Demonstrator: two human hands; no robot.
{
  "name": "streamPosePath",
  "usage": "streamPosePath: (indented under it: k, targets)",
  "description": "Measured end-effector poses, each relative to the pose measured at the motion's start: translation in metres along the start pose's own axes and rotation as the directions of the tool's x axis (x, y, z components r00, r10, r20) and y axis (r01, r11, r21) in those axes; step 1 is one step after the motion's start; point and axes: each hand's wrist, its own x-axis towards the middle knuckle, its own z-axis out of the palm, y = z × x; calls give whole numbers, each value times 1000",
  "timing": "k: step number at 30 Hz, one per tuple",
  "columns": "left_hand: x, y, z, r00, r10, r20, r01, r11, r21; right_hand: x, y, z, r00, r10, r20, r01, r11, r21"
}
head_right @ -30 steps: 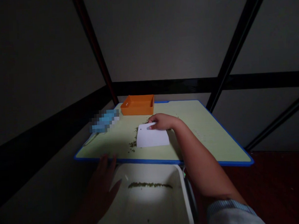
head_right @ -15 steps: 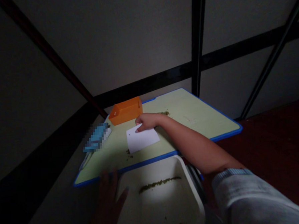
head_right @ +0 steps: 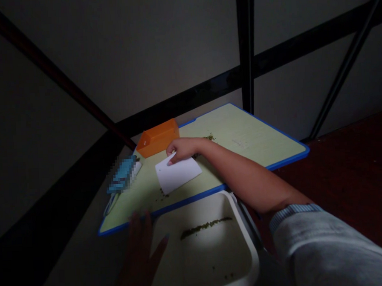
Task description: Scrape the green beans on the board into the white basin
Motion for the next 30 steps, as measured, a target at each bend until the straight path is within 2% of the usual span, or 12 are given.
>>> streamPosePath:
  k: [7, 11, 17, 22, 25, 30]
  targets:
    - [0, 5, -6, 997, -28, 68, 29, 1000, -9, -1, -2, 1, 1000, 20, -5, -20, 1000, 1]
    - [1, 7, -3, 1000, -19, -17, 20, 1000, 17, -2, -2, 1, 1000, 18, -12, -18, 1000, -6]
    - [-1, 10, -6, 1000, 3, -1, -3, 1000, 5, -2, -1, 3, 997, 2, -77, -4, 1000, -27]
    - [-4, 7, -1, 999, 46, -29, -45, 998, 32, 0, -16, 17, 979, -45, -200, 45, 999, -2]
    - [-4, 6, 3, 998, 28, -59, -25, 999, 46, 2, -29, 29, 975, -48, -216, 48, 999, -6]
    - [-5, 10, 7, 994, -18, -110, 25, 998, 57, 0, -42, 40, 978, 1, -208, -14, 998, -65]
